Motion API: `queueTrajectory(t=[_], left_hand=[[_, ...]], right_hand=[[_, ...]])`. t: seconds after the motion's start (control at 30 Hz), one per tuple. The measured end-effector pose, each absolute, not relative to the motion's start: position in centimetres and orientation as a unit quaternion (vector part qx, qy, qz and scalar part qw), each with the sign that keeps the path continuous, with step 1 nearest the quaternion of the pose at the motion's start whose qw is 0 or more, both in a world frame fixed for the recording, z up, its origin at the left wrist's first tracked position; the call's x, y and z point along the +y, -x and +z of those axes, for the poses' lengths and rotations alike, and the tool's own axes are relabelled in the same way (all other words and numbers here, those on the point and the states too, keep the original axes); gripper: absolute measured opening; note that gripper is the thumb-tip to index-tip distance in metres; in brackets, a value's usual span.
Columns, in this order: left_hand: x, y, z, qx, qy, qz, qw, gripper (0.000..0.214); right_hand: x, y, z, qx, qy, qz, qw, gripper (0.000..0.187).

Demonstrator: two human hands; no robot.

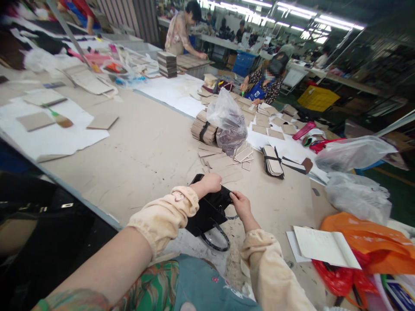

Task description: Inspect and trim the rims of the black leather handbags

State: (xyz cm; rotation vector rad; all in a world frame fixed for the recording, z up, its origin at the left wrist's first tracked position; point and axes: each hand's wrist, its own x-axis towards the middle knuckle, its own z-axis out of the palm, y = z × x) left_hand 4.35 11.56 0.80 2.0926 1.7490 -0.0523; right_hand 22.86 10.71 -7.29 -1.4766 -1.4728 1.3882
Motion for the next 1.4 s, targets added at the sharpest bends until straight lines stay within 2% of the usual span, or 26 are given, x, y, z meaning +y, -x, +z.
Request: queueTrajectory(t=[0.17,0.33,0.4,0.57,0.67,1.3,1.4], left_hand=[[12.7,-4.6,0.5,0.63,-0.746,-0.042,0.214,0.032],[13.5,-4.8,0.3,0.627,-0.745,-0.058,0.22,0.033],[13.7,-4.9,0.3,0.626,-0.745,-0.063,0.222,0.033],[14.0,-5.4,-0.1,0.619,-0.747,-0.077,0.231,0.033],[14.1,-5.6,-0.4,0.615,-0.749,-0.081,0.234,0.034],[13.5,-6.3,-1.3,0.577,-0.775,-0.095,0.239,0.03],[13.1,-6.2,-1.0,0.575,-0.778,-0.092,0.235,0.029]], right_hand=[[11.4,-23.2,-7.9,-0.544,0.556,0.543,0.316,0.04],[11.6,-23.2,-7.9,-0.562,0.539,0.549,0.303,0.051],[11.6,-22.8,-7.8,-0.603,0.537,0.514,0.291,0.052],[11.7,-21.8,-8.0,-0.696,0.569,0.36,0.247,0.036],[11.9,-21.9,-8.1,-0.717,0.571,0.324,0.234,0.033],[11.3,-24.3,-8.7,-0.738,0.514,0.398,0.179,0.044],[10.8,-23.9,-8.3,-0.752,0.492,0.404,0.168,0.038]])
